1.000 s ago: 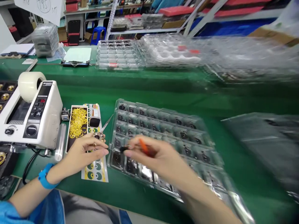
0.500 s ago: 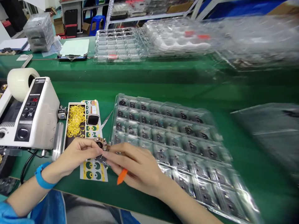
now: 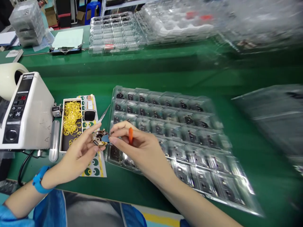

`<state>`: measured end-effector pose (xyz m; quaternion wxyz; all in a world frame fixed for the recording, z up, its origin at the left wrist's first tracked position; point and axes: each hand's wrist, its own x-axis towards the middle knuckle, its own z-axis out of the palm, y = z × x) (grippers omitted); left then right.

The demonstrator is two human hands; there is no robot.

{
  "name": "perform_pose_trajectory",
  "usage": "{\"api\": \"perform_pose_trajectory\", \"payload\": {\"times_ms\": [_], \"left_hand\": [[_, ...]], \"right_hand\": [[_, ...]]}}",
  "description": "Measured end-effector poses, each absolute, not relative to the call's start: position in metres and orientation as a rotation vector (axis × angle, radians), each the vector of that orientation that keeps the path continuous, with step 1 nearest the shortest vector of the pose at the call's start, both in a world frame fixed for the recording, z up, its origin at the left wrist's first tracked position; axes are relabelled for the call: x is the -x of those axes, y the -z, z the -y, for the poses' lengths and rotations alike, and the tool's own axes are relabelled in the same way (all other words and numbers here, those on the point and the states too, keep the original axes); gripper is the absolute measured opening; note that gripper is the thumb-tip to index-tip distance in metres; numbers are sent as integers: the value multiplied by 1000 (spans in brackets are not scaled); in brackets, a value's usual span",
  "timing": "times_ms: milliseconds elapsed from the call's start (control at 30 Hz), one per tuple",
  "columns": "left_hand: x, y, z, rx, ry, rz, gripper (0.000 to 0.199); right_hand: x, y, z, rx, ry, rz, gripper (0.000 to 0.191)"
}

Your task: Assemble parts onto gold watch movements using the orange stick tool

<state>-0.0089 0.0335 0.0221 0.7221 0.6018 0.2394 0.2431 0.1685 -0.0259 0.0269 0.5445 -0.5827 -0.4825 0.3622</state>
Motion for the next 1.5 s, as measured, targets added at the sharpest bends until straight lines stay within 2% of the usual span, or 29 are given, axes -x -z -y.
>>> {"api": "perform_pose_trajectory", "payload": {"times_ms": [567,767,1167,1400,1500], "left_hand": [[5,-26,-32,-1489,-490,-640,45],[0,-28,-30,-1468,-510,-682,42],[-11,-23,-28,-1461,-670,-761,22],[-14,-30,-31,-1278,-740,-702,13],[-12,-29,-32,-1240,-720,-729,13]], "right_hand": [[-165,-24,27,1420,-848,1171,13],[-160,-24,28,1468,-719,1223,16],[-154,-14,29,1455,-500,1373,15],[-147,-9,30,1392,-81,1461,15],[-149,-10,27,1444,-157,1410,16]]}}
